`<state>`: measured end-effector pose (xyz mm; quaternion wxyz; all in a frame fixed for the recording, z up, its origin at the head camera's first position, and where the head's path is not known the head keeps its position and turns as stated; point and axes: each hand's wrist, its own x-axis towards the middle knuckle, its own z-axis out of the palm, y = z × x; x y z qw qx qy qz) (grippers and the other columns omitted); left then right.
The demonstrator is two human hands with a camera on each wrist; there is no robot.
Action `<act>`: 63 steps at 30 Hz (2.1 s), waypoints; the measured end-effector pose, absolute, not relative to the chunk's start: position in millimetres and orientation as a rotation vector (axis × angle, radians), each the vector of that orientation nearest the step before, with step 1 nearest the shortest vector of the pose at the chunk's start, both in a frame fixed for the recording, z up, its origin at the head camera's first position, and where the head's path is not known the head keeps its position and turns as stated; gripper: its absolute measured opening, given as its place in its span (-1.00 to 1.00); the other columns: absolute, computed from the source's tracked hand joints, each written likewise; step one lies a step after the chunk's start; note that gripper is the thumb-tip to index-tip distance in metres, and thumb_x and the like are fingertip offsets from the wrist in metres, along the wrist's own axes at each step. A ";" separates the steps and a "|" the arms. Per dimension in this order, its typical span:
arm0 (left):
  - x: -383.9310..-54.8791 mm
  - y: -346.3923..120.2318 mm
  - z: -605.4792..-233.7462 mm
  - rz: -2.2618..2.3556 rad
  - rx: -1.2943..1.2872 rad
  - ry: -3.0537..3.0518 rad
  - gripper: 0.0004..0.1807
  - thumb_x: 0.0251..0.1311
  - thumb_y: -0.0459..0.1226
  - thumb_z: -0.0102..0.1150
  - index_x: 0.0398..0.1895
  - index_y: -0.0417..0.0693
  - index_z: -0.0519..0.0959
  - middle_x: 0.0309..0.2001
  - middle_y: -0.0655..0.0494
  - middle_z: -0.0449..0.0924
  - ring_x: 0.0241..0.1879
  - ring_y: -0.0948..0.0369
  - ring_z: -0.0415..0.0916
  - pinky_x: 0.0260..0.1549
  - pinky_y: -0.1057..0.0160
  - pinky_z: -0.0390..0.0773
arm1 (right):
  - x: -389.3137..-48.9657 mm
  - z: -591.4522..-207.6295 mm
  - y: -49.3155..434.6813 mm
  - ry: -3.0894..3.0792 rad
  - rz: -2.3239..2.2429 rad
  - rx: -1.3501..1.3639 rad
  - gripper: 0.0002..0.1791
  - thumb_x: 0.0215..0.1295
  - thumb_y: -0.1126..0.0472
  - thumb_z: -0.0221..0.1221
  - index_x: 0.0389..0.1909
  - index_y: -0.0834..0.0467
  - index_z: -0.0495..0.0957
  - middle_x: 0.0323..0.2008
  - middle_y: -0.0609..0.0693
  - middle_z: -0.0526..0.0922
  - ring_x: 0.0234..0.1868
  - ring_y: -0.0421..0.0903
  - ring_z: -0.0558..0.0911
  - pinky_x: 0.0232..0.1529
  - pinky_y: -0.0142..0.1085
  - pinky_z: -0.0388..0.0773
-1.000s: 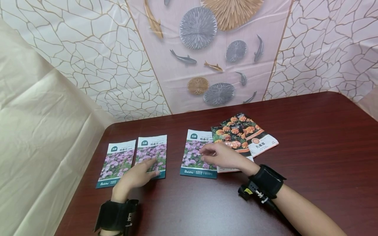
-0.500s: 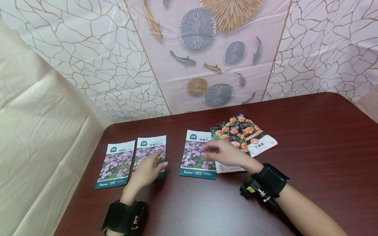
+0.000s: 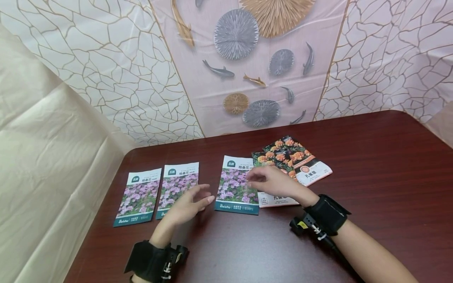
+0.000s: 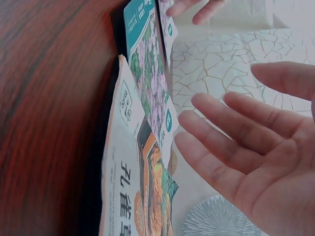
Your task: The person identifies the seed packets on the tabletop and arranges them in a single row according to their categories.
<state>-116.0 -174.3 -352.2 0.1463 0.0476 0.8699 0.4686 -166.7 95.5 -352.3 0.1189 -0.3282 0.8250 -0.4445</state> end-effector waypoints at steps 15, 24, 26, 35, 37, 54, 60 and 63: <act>-114.7 -165.1 -358.2 1.513 0.048 2.300 -0.52 0.27 -0.27 0.04 0.20 -0.32 0.28 -0.03 -0.19 0.47 -0.14 0.04 0.52 -0.21 0.14 0.56 | -167.9 -358.2 97.8 2.319 -0.961 -1.166 -0.70 0.29 0.26 0.06 -0.04 0.34 0.53 -0.10 0.14 0.58 -0.09 -0.01 0.57 -0.10 -0.20 0.50; -113.1 -160.7 -359.1 1.554 0.058 2.253 -0.54 0.25 -0.34 0.06 0.16 -0.41 0.29 -0.09 -0.20 0.47 -0.11 0.00 0.50 -0.22 0.15 0.56 | -166.8 -357.3 97.6 2.322 -0.943 -1.126 -0.72 0.31 0.21 0.06 -0.06 0.27 0.56 -0.14 0.05 0.60 -0.11 -0.07 0.56 -0.11 -0.19 0.49; -113.0 -160.0 -359.9 1.535 0.076 2.260 -0.53 0.24 -0.35 0.06 0.16 -0.44 0.29 -0.13 -0.18 0.47 -0.13 0.01 0.51 -0.23 0.16 0.56 | -166.6 -357.0 97.0 2.316 -0.945 -1.121 -0.73 0.31 0.22 0.06 -0.06 0.26 0.57 -0.15 0.04 0.61 -0.12 -0.09 0.56 -0.11 -0.20 0.48; -111.5 -155.3 -359.5 1.486 0.088 2.292 -0.60 0.23 -0.47 0.01 0.11 -0.51 0.29 -0.29 -0.13 0.49 -0.31 0.11 0.55 -0.31 0.21 0.59 | -165.8 -355.5 97.0 2.310 -0.938 -1.118 -0.73 0.30 0.24 0.06 -0.07 0.26 0.58 -0.13 0.07 0.60 -0.12 -0.09 0.57 -0.13 -0.21 0.49; -111.0 -154.0 -358.6 1.472 0.088 2.308 -0.60 0.23 -0.48 0.01 0.11 -0.51 0.30 -0.32 -0.11 0.50 -0.33 0.11 0.56 -0.32 0.21 0.59 | -165.3 -355.0 96.9 2.318 -0.932 -1.103 -0.73 0.30 0.24 0.07 -0.06 0.26 0.57 -0.12 0.08 0.60 -0.11 -0.08 0.56 -0.13 -0.21 0.49; -107.5 -147.1 -352.0 1.536 0.032 2.366 -0.61 0.19 -0.52 0.02 0.10 -0.48 0.32 -0.34 -0.11 0.45 -0.33 0.09 0.58 -0.30 0.20 0.58 | -165.2 -349.8 97.9 2.323 -0.979 -1.075 -0.71 0.29 0.24 0.07 -0.04 0.29 0.55 -0.12 0.10 0.60 -0.18 -0.16 0.57 -0.18 -0.28 0.49; -105.8 -149.8 -343.9 1.673 0.026 2.344 -0.68 0.19 -0.57 -0.03 0.04 -0.49 0.37 -0.30 -0.15 0.42 -0.29 0.10 0.57 -0.29 0.22 0.58 | -167.4 -351.1 98.4 2.376 -0.981 -1.061 -0.72 0.28 0.25 0.09 -0.06 0.30 0.55 -0.18 0.07 0.61 -0.28 -0.18 0.57 -0.26 -0.30 0.50; -105.4 -151.2 -340.8 1.697 0.030 2.364 -0.69 0.18 -0.58 -0.02 0.02 -0.47 0.39 -0.29 -0.15 0.42 -0.31 0.11 0.56 -0.28 0.21 0.58 | -168.1 -351.1 98.4 2.408 -0.982 -1.016 -0.71 0.28 0.24 0.09 -0.04 0.30 0.54 -0.14 0.11 0.60 -0.24 -0.14 0.57 -0.27 -0.28 0.49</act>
